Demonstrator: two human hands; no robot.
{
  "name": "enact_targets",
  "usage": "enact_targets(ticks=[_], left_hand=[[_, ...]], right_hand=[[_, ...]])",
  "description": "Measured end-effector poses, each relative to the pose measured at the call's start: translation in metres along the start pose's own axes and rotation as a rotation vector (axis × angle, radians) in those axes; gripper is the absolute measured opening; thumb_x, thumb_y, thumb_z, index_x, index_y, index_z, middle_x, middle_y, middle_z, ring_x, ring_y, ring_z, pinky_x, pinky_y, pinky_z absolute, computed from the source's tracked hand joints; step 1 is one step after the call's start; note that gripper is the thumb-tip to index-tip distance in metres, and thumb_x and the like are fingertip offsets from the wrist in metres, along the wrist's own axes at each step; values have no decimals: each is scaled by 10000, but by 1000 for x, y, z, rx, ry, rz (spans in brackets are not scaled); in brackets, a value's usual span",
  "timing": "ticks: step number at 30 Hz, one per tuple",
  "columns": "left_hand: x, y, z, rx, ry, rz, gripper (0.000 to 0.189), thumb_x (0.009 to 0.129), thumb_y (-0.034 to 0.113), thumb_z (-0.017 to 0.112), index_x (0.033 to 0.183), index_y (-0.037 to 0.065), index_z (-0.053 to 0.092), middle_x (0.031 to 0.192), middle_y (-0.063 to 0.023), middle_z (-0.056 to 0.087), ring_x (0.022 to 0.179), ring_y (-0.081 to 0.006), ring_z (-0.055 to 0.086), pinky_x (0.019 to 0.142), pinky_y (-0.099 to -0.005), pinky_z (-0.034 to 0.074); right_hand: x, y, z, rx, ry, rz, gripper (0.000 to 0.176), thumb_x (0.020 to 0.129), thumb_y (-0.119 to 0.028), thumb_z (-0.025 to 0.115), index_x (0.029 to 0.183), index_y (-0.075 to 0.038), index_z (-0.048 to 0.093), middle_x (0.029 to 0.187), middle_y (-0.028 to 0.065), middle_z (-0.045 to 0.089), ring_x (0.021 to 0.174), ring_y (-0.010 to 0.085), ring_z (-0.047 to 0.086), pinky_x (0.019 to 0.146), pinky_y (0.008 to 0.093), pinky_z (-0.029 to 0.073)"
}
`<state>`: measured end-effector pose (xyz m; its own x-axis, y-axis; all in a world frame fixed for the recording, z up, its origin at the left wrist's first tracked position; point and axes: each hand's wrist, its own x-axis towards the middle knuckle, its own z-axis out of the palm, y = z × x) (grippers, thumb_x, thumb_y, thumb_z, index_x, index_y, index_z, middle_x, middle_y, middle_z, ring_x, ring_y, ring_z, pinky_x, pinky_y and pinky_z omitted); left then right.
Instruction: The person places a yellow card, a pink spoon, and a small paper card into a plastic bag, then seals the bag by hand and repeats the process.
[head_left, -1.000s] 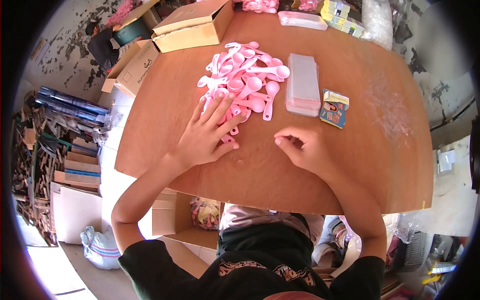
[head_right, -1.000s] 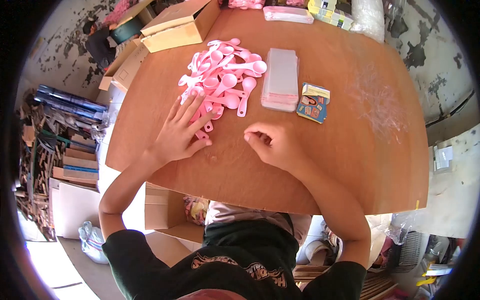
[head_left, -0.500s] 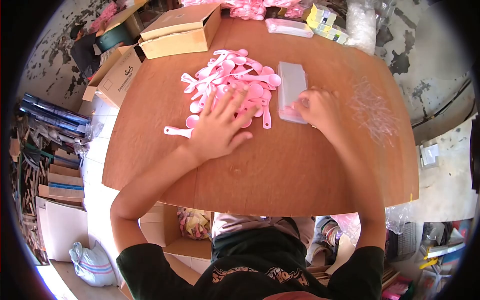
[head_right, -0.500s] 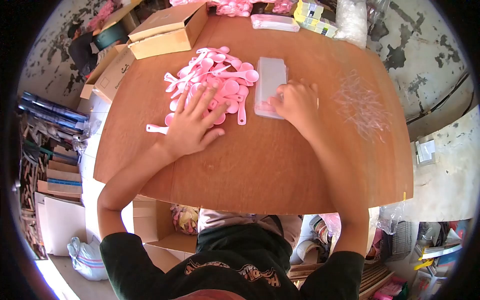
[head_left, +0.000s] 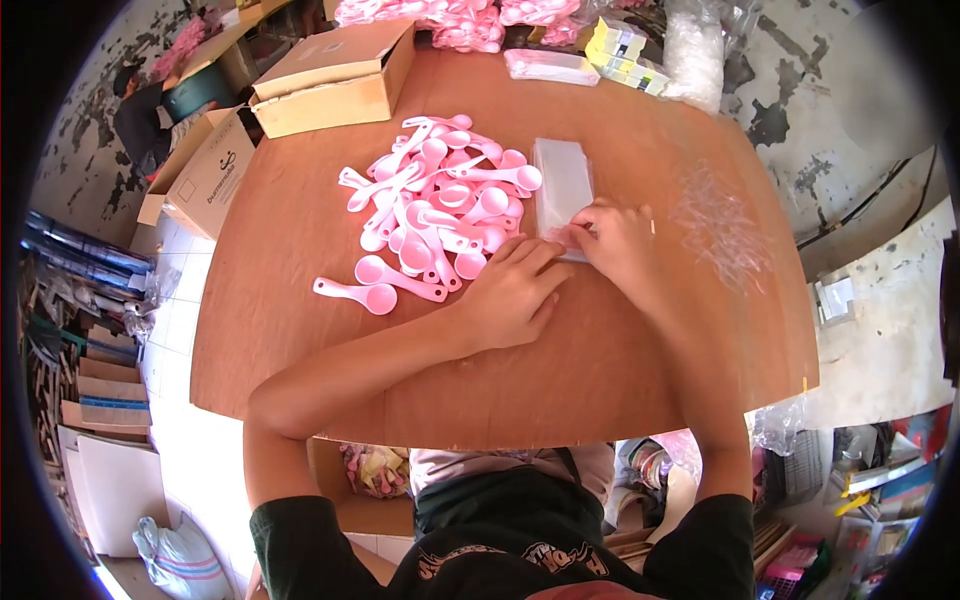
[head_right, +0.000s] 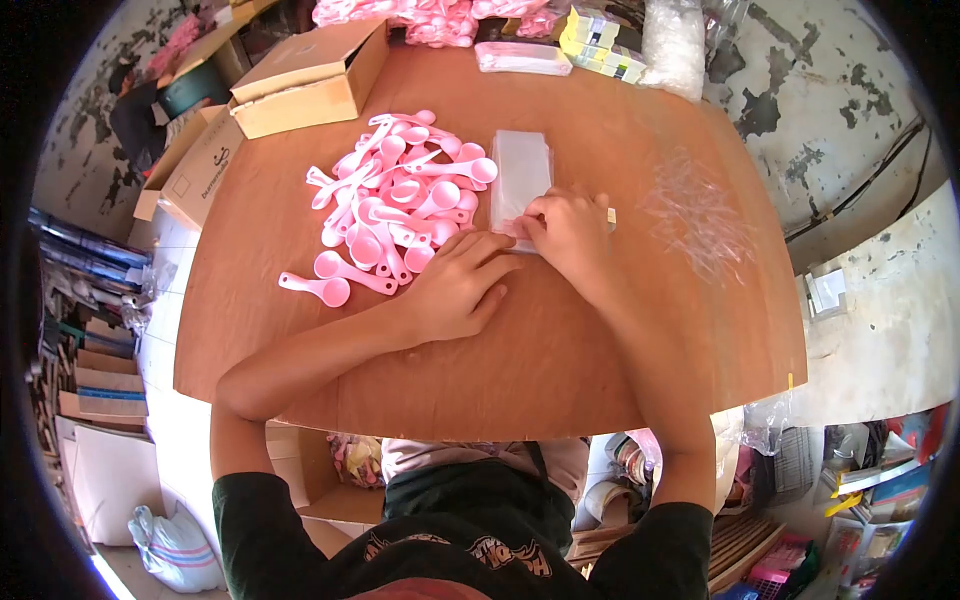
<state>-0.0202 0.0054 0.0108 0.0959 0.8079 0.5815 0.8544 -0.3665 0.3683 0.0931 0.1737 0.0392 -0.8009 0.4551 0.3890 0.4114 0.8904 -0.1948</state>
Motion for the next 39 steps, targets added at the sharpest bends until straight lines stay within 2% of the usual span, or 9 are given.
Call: enact_targets(ticks=[12,14,17,20,23,26,27,30,39], left_hand=[[-1,-3,9,74,-16,-96,442,771,82,641,1200,31,550,1343,-221,424,1267,-387,408,1076,-539,311],[1,-1,5,-19,2,-143,450,770,62,645,1208,34,545,1361,-224,415,1289,-385,393,1081,-548,300],[5,-1,-3,-75,206,-106,464,762,37,673,1208,56,543,1346,-186,455,1319,-344,392,1098,-544,284],[1,-10,-2,-115,151,33,387,757,12,708,1119,66,583,1211,-133,580,1240,-311,508,1100,-537,302],[-2,-16,5,-431,172,3,96,844,67,691,882,76,604,860,-31,682,749,-212,671,1061,-507,392],[-2,-17,3,-584,207,-82,115,836,50,700,898,63,604,861,-54,677,701,-233,665,968,-450,488],[-3,-15,2,-656,212,-169,111,855,27,689,913,37,594,865,-66,680,740,-206,693,831,-347,559],[-3,-12,1,-745,280,-247,88,885,8,660,925,8,582,863,-70,683,840,-171,702,744,-266,567],[-4,-19,14,-802,283,-373,328,898,31,659,1187,1,509,911,-103,699,952,-193,701,784,-261,552]], right_hand=[[-16,-4,-17,43,76,-37,80,797,-171,674,736,-125,697,781,18,647,826,221,585,733,402,338],[-24,-11,-30,34,91,-190,72,793,-162,691,736,-119,685,776,22,642,811,230,592,745,401,348],[-36,-29,-43,244,-56,-286,90,795,-171,716,745,-104,685,779,29,643,798,231,602,771,384,364],[-46,-33,-49,424,-182,-292,117,803,-182,731,764,-81,687,789,47,646,768,238,606,748,370,400],[-45,-18,-60,458,-168,-65,105,813,-147,723,831,-48,694,815,93,649,757,277,621,711,376,470],[-41,2,-68,216,-90,-18,160,795,-75,726,938,-14,689,941,131,667,821,294,647,744,347,519],[-42,6,-67,105,-54,-45,176,787,-83,727,948,-20,694,943,122,667,824,306,648,736,365,522],[-46,17,-58,34,-43,-39,205,776,-91,731,969,-28,699,972,108,670,837,315,650,737,383,527],[-55,40,-44,265,27,5,157,776,-22,714,929,-9,681,930,117,677,778,287,646,693,342,514]])
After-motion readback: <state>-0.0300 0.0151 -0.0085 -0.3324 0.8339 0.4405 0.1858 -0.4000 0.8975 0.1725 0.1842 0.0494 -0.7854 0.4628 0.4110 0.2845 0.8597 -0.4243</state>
